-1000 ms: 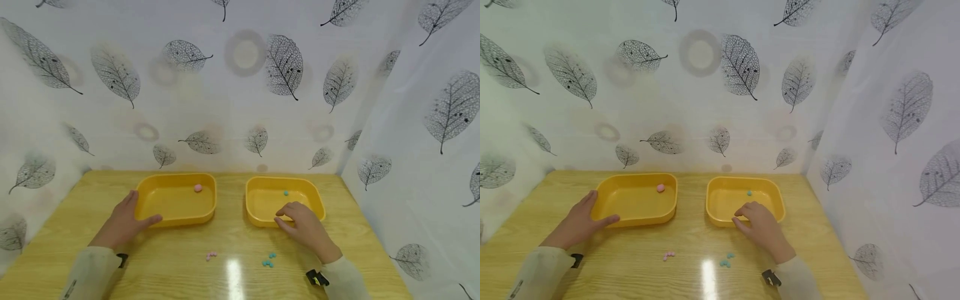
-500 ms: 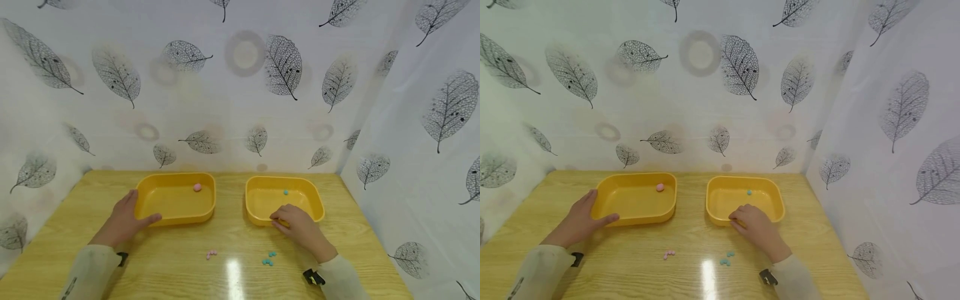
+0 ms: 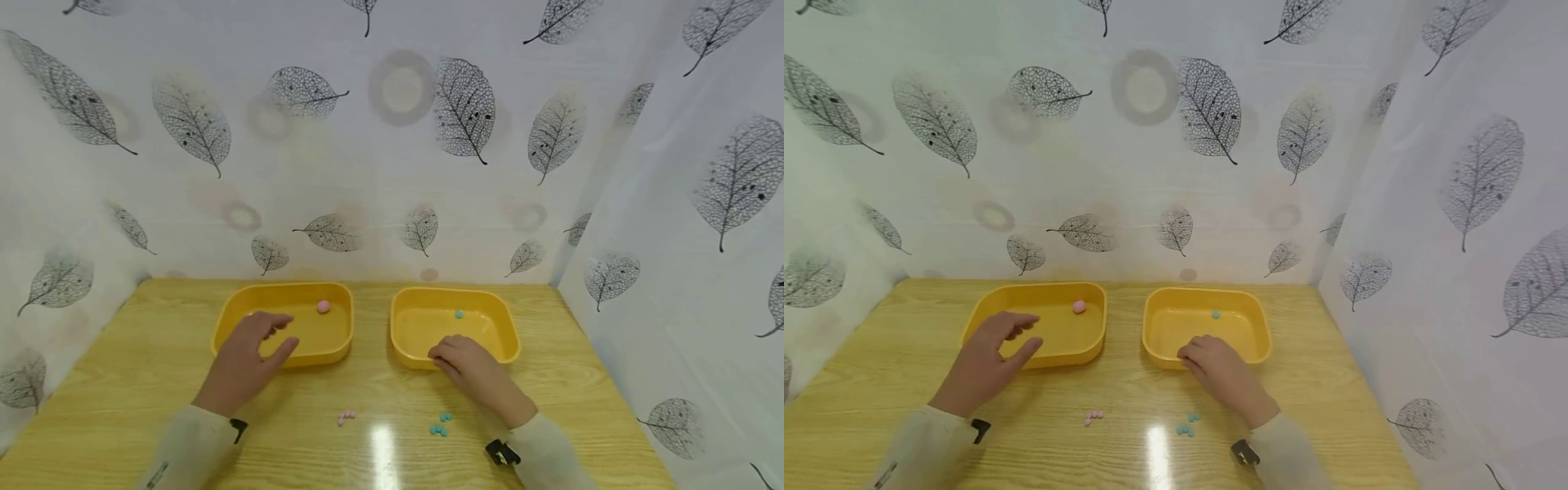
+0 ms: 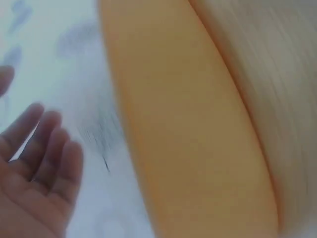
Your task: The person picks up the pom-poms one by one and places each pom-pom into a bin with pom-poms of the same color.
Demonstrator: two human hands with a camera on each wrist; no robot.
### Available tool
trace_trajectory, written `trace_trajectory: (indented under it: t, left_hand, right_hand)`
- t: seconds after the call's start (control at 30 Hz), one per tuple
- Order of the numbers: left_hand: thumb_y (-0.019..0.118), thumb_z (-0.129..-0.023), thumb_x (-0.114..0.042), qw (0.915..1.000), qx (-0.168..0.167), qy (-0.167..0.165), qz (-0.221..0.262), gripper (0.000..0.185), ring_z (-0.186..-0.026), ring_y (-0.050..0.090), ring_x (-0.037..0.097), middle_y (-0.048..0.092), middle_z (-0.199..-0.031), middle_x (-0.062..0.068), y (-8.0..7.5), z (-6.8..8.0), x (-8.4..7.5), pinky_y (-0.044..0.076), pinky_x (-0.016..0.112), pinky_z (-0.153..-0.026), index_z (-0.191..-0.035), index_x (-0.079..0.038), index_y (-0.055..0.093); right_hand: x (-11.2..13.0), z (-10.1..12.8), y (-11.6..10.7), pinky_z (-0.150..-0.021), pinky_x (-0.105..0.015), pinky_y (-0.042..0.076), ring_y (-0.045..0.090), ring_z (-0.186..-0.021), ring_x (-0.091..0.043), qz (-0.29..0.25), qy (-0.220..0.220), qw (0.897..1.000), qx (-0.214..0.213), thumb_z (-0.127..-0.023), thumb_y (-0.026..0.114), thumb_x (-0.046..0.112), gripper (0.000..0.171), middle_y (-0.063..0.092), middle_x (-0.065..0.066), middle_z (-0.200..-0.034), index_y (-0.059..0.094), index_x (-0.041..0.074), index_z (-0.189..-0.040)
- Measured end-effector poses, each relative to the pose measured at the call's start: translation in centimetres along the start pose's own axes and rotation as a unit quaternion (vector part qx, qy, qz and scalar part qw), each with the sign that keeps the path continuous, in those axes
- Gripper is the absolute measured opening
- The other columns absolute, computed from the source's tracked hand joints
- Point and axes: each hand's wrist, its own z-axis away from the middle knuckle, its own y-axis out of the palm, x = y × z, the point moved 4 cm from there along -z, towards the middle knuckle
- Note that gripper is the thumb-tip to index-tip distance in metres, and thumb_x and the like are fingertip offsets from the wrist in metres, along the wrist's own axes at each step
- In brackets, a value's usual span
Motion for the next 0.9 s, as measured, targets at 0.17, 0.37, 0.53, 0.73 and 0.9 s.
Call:
trace_trajectory:
  t: [0.17,0.37,0.53,0.73,0.9]
  left_hand:
    - [0.067,-0.102,-0.039,0.9920,0.101,0.017,0.074,0.025,-0.079,0.059,0.001,0.065,-0.092,-0.016,3.8,0.2,-4.4,0.054,0.025,-0.071,-0.114,-0.018,0.073]
    - [0.059,-0.102,-0.055,0.9712,0.209,0.002,0.115,0.044,-0.085,0.062,0.000,0.066,-0.097,-0.018,7.6,-0.3,-7.1,0.055,0.028,-0.076,-0.125,-0.018,0.069]
    - [0.061,-0.105,-0.041,0.9639,0.241,-0.022,0.110,0.048,-0.090,0.066,0.006,0.067,-0.112,-0.008,9.1,-1.0,-7.2,0.056,0.035,-0.079,-0.149,-0.023,0.053]
    - [0.061,-0.106,-0.031,0.9637,0.246,-0.025,0.102,0.058,-0.092,0.067,0.012,0.065,-0.131,0.004,10.4,-1.2,-6.7,0.056,0.038,-0.081,-0.159,-0.027,0.040]
    - [0.062,-0.105,-0.029,0.9662,0.244,-0.008,0.082,0.067,-0.094,0.059,0.010,0.058,-0.142,0.006,10.9,-1.1,-6.9,0.053,0.036,-0.083,-0.164,-0.034,0.029]
  right_hand:
    - [0.3,-0.6,0.2,-0.076,-0.030,0.054,0.061,-0.083,-0.013,0.001,-0.011,1.000,0.012,-0.091,0.078,0.006,0.012,0.068,0.004,-0.093,0.075,0.011,-0.101]
    - [0.6,-0.9,0.7,-0.077,-0.029,0.054,0.061,-0.083,-0.012,-0.006,-0.013,1.000,0.020,-0.092,0.077,0.006,0.012,0.068,0.004,-0.094,0.074,0.011,-0.102]
    - [0.7,-1.0,0.9,-0.078,-0.031,0.055,0.062,-0.084,-0.012,-0.011,0.005,0.999,0.047,-0.094,0.076,0.011,0.012,0.069,0.004,-0.095,0.073,0.012,-0.105]
    - [0.6,-0.9,1.2,-0.090,-0.039,0.054,0.064,-0.097,-0.017,-0.017,0.056,0.994,0.090,-0.096,0.076,0.026,0.033,0.070,0.001,-0.107,0.068,0.008,-0.122]
    - [1.1,-0.7,-0.1,-0.079,-0.030,0.054,0.060,-0.086,-0.009,-0.036,0.032,0.998,0.048,-0.094,0.079,0.024,0.028,0.067,0.006,-0.095,0.069,0.011,-0.117]
